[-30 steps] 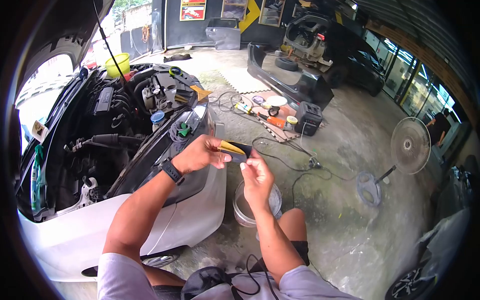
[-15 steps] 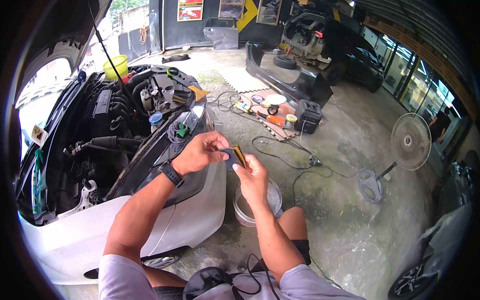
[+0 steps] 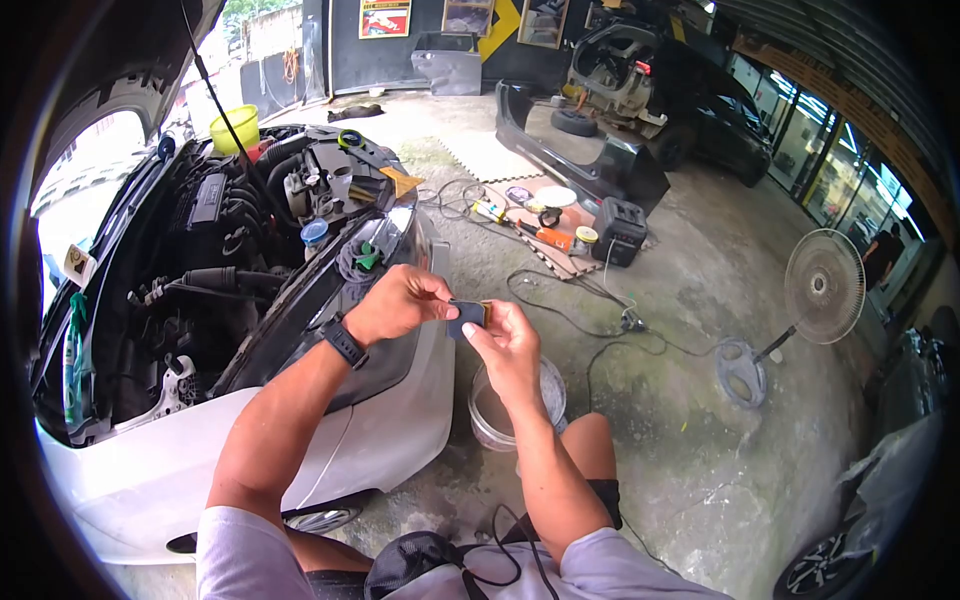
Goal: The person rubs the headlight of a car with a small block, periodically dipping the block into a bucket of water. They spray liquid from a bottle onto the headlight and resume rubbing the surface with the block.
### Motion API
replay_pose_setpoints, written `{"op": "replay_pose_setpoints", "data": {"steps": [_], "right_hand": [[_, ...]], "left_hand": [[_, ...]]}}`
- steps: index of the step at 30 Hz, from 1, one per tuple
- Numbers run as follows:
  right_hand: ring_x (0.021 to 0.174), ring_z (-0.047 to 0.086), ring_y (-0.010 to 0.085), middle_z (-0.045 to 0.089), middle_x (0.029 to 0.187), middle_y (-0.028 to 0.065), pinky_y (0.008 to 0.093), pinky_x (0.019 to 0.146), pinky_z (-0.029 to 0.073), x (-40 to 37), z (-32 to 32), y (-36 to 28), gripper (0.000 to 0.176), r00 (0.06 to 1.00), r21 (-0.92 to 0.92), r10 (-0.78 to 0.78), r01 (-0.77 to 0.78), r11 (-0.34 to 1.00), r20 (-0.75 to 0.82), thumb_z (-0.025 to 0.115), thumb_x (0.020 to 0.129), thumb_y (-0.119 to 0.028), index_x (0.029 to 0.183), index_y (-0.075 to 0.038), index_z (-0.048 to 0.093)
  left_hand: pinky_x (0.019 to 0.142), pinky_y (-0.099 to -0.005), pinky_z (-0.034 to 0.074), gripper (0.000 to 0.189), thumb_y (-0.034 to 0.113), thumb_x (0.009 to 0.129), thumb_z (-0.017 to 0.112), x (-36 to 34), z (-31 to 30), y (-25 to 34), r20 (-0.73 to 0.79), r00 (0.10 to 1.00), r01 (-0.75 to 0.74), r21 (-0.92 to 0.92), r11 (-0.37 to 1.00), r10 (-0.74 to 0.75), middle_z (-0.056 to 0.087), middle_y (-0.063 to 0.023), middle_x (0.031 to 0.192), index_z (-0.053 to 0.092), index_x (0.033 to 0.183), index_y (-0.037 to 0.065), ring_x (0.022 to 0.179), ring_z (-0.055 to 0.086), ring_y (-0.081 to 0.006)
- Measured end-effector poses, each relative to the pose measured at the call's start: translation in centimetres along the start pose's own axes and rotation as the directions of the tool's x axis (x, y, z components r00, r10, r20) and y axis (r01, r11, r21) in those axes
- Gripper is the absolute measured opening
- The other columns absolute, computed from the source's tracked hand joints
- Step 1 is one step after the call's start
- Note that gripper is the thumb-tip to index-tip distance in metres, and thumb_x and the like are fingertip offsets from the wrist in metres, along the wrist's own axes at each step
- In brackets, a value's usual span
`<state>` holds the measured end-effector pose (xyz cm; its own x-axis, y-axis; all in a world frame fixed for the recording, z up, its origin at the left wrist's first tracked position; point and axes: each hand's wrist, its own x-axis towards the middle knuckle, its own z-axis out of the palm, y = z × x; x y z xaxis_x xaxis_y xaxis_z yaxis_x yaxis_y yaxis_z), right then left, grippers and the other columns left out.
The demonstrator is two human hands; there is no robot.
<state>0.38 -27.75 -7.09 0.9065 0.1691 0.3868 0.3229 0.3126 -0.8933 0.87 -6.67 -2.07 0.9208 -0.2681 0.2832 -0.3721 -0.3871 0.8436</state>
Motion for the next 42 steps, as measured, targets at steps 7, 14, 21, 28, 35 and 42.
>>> {"op": "replay_pose_setpoints", "data": {"steps": [7, 14, 21, 28, 35, 42], "right_hand": [[0.08, 0.067, 0.0097, 0.073, 0.096, 0.0033, 0.027, 0.074, 0.055, 0.9, -1.4, 0.9, 0.009, 0.97, 0.162, 0.241, -0.238, 0.958, 0.0, 0.073, 0.098, -0.005, 0.102, -0.006, 0.065], [0.076, 0.069, 0.0151, 0.073, 0.092, 0.0048, 0.0318, 0.069, 0.056, 0.9, -2.2, 1.0, 0.014, 0.912, 0.412, 0.405, -0.392, 0.822, 0.06, 0.073, 0.099, -0.011, 0.101, -0.012, 0.06], [0.081, 0.071, 0.0154, 0.074, 0.095, 0.0054, 0.0321, 0.07, 0.056, 0.6, -2.5, 0.6, 0.017, 0.885, 0.32, 0.45, -0.464, 0.826, 0.122, 0.075, 0.097, -0.01, 0.105, -0.012, 0.061], [0.081, 0.067, 0.0106, 0.073, 0.099, 0.0031, 0.0289, 0.074, 0.052, 0.2, -2.3, -0.4, 0.027, 0.895, 0.062, 0.436, -0.442, 0.895, 0.093, 0.078, 0.095, -0.013, 0.118, -0.005, 0.067], [0.088, 0.064, 0.0067, 0.073, 0.096, 0.0008, 0.0264, 0.083, 0.051, 0.1, -2.9, 2.7, 0.007, 0.984, -0.033, 0.156, -0.154, 0.988, 0.089, 0.074, 0.097, -0.003, 0.103, -0.001, 0.075], [0.085, 0.063, 0.0053, 0.072, 0.092, 0.0004, 0.0231, 0.077, 0.05, -0.6, -2.3, 1.6, 0.003, 0.973, -0.017, 0.19, -0.189, 0.982, 0.129, 0.074, 0.098, -0.002, 0.1, 0.0, 0.073]], "left_hand": [[0.068, -0.0308, 0.053, 0.022, 0.014, 0.094, 0.083, -0.7, 0.7, 1.5, -0.006, 1.0, -0.003, 0.024, 1.0, 0.004, 0.073, -0.0074, 0.076, 0.076, 0.1, -0.006, 0.073, 0.067, -0.0095], [0.071, -0.0302, 0.06, 0.023, 0.013, 0.096, 0.081, -0.1, 0.0, 0.4, 0.116, 0.976, 0.195, -0.105, 0.975, -0.183, 0.077, -0.0094, 0.087, 0.077, 0.108, -0.007, 0.073, 0.073, -0.0156], [0.071, -0.03, 0.061, 0.018, 0.006, 0.097, 0.076, 0.0, 0.0, -0.6, 0.11, 0.977, 0.202, -0.177, 0.963, -0.184, 0.078, -0.008, 0.09, 0.077, 0.109, -0.008, 0.074, 0.074, -0.0167], [0.071, -0.0303, 0.06, 0.014, 0.0, 0.093, 0.072, -0.4, -0.5, 1.2, 0.175, 0.972, 0.129, 0.155, 0.98, -0.155, 0.079, -0.0113, 0.086, 0.078, 0.105, -0.006, 0.072, 0.076, -0.0159], [0.072, -0.0316, 0.058, 0.016, 0.005, 0.092, 0.074, -0.6, -0.2, 0.7, 0.23, 0.964, 0.104, 0.146, 0.984, -0.136, 0.079, -0.0125, 0.083, 0.078, 0.104, -0.005, 0.073, 0.076, -0.0165], [0.076, -0.0337, 0.057, 0.017, 0.01, 0.093, 0.076, -0.6, 0.0, 0.6, 0.238, 0.971, -0.035, 0.229, 0.973, -0.022, 0.078, -0.0117, 0.085, 0.079, 0.105, -0.002, 0.078, 0.073, -0.0177]]}}
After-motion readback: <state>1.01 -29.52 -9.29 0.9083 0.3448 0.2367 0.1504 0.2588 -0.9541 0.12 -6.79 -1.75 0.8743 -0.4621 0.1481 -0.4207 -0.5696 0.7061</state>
